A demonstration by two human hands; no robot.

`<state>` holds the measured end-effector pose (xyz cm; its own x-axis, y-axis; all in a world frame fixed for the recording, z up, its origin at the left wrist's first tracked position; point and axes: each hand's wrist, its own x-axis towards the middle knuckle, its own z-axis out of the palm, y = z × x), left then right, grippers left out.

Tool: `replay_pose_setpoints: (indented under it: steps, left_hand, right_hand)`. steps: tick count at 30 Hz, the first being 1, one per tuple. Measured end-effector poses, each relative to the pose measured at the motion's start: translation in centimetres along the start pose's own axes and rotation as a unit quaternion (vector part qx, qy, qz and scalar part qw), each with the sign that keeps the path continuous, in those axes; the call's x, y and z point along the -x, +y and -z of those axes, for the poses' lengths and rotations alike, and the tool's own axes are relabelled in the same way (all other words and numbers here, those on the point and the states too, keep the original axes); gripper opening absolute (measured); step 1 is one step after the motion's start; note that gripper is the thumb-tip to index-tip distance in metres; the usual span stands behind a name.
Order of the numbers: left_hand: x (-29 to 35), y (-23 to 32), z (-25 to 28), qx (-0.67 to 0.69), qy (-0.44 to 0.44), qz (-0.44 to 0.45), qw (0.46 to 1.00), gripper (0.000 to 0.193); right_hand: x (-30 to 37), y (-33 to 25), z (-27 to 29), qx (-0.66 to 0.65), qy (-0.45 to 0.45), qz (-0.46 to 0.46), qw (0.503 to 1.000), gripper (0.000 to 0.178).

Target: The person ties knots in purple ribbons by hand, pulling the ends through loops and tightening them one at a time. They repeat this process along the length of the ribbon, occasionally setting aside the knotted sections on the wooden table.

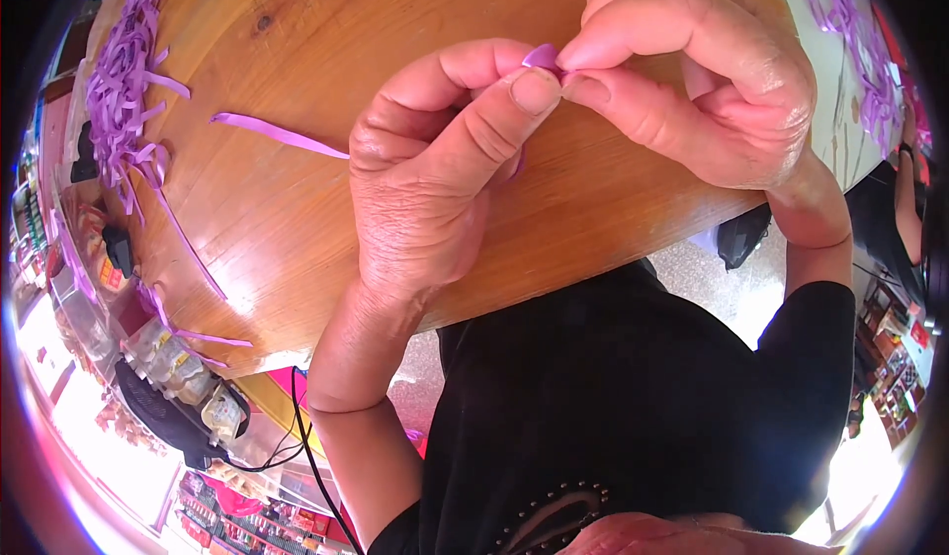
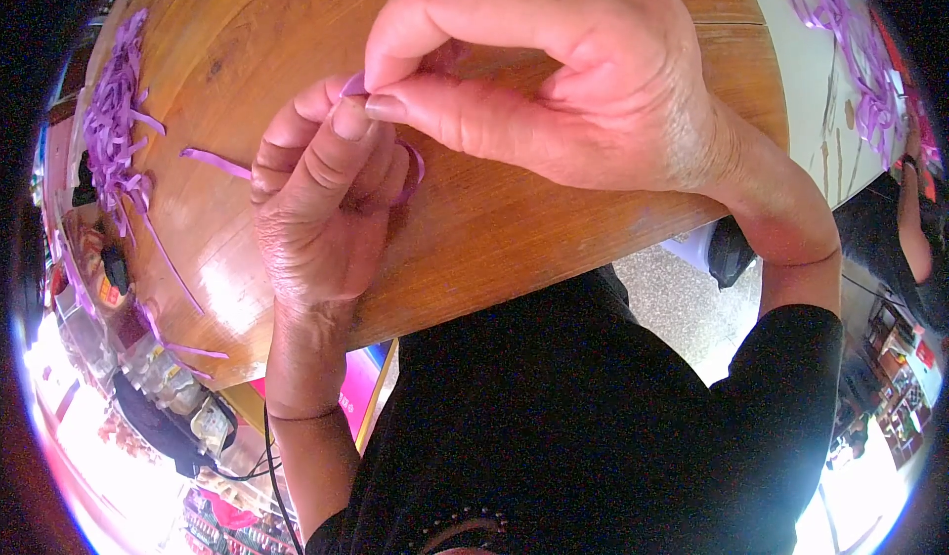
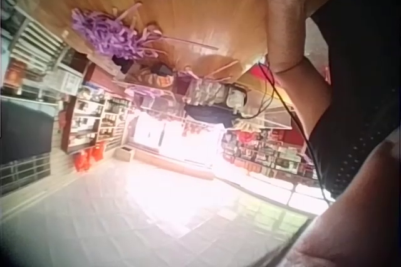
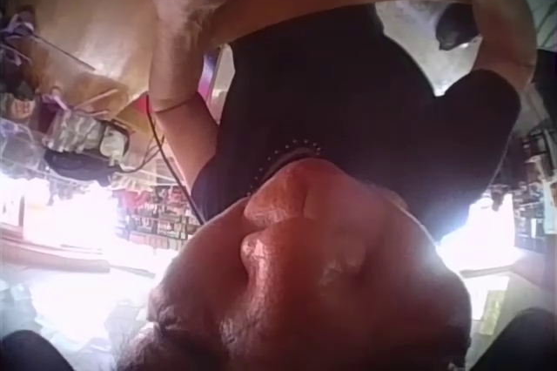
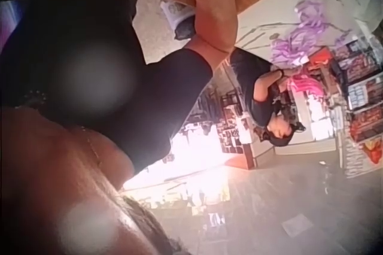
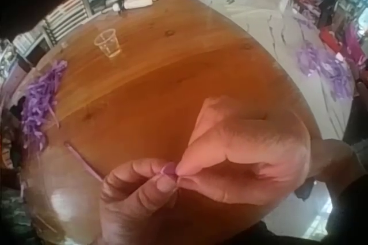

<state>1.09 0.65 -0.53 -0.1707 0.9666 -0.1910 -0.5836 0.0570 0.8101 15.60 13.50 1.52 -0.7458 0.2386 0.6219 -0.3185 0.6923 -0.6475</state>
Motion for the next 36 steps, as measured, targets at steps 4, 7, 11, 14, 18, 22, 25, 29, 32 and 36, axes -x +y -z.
replay_pose_setpoints:
  steps: [4, 7, 11, 14, 18, 22, 25, 29, 32, 36]
  left_hand:
    - [0.5, 0.3, -0.4, -0.03, 0.016, -0.005, 0.999, 0.017]
    - [0.8, 0.7, -0.9, -0.172, 0.022, -0.059, 0.983, 0.021]
    - [1.3, 0.9, -0.4, -0.215, 0.016, -0.087, 0.973, 0.022]
    - [1.6, 1.0, -0.6, -0.256, 0.039, -0.084, 0.962, 0.018]
    - [1.6, 1.5, -1.0, -0.269, 0.057, -0.076, 0.958, 0.014]
    - [1.5, 1.4, -0.9, -0.219, 0.048, -0.066, 0.972, 0.015]
    - [1.3, 1.1, -0.9, -0.165, 0.066, -0.061, 0.982, 0.015]
    - [1.2, 0.7, -0.2, -0.15, 0.062, -0.067, 0.985, 0.014]
    - [1.1, 0.9, -0.4, -0.117, 0.056, -0.051, 0.99, 0.011]
    - [1.4, 1.0, -0.1, -0.078, 0.075, -0.028, 0.994, 0.009]
  right_hand:
    - [-0.2, -0.8, 0.5, -0.026, -0.025, -0.069, 0.997, 0.015]
    - [0.0, -0.7, 0.5, -0.036, -0.029, -0.098, 0.994, 0.013]
    - [-1.4, -2.1, 1.6, 0.003, -0.116, -0.157, 0.981, 0.012]
    - [-1.3, -1.8, 1.5, -0.003, -0.108, -0.145, 0.984, 0.012]
    - [-0.9, -1.2, 1.3, -0.012, -0.088, -0.123, 0.988, 0.012]
    - [-0.5, -0.6, 0.9, -0.023, -0.07, -0.097, 0.992, 0.012]
    - [-0.3, -0.4, 0.9, -0.029, -0.054, -0.08, 0.995, 0.012]
    - [-0.8, -0.9, 1.1, -0.021, -0.071, -0.098, 0.992, 0.013]
    - [-1.3, -2.0, 1.9, 0.008, -0.101, -0.141, 0.985, 0.014]
    - [-1.2, -1.4, 1.1, 0.015, -0.066, -0.133, 0.989, 0.022]
